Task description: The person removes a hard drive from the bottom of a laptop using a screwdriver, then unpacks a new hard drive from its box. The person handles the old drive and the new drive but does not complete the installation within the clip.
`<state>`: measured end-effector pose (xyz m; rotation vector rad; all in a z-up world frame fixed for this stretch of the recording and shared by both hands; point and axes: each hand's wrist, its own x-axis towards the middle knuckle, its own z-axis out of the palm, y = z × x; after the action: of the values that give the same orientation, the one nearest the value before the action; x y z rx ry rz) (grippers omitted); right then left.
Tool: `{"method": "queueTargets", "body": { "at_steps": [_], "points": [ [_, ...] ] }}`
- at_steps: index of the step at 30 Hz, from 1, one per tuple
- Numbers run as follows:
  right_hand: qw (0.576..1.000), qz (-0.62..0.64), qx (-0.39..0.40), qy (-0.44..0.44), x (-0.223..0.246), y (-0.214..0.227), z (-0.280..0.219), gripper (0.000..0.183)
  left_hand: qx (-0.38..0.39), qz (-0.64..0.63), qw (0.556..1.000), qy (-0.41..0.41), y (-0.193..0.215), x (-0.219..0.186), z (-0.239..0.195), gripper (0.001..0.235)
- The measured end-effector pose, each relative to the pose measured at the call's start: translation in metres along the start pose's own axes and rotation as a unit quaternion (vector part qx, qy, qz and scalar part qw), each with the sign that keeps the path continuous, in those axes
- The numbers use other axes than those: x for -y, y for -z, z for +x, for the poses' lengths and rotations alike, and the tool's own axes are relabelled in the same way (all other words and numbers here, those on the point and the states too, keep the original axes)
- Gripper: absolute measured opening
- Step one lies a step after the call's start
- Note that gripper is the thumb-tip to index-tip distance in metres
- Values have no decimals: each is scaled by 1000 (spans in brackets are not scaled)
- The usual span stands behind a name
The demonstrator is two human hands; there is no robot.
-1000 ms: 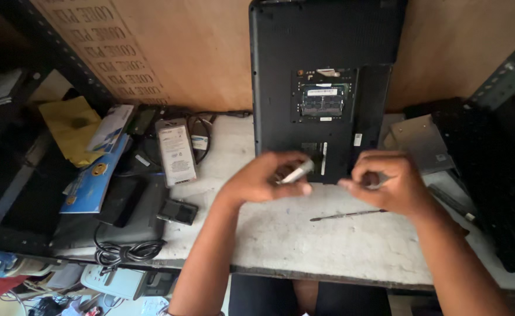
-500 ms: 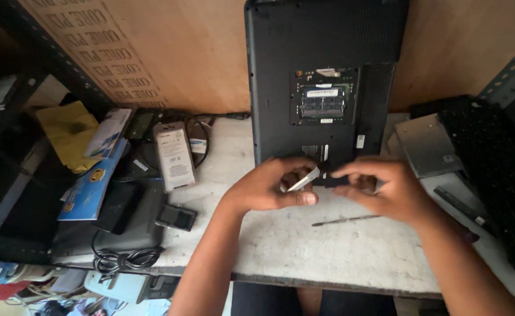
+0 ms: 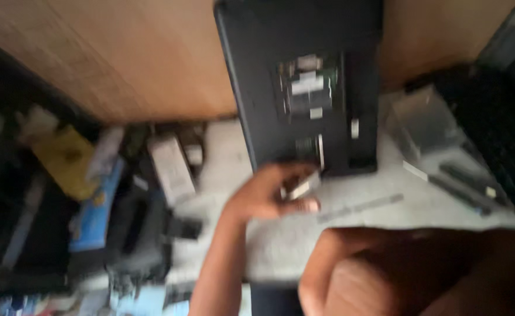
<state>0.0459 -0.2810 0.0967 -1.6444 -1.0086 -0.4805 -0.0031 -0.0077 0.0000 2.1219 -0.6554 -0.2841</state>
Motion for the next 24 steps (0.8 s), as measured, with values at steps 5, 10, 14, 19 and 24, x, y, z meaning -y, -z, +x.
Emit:
{"method": "queueTargets", "body": {
  "at_steps": [5, 10, 14, 19, 24],
  "points": [
    [995, -80, 48, -41, 5, -31, 22, 27, -1, -3, 999, -37, 9, -10, -1, 68],
    [978, -152, 140, -21, 1, -47, 36, 30, 0, -8, 999, -41, 10, 0, 3, 67],
    [972, -169, 156, -44, 11, -45, 16, 32, -8, -3, 999, -32, 4, 3, -1, 69],
    [971, -177, 138, -78, 3, -31, -17, 35, -10, 58, 997, -42, 5, 3, 6, 79],
    [950, -215, 183, -132, 32, -11, -49, 38, -5, 87, 994, -69, 9, -3, -1, 93]
  ]
}}
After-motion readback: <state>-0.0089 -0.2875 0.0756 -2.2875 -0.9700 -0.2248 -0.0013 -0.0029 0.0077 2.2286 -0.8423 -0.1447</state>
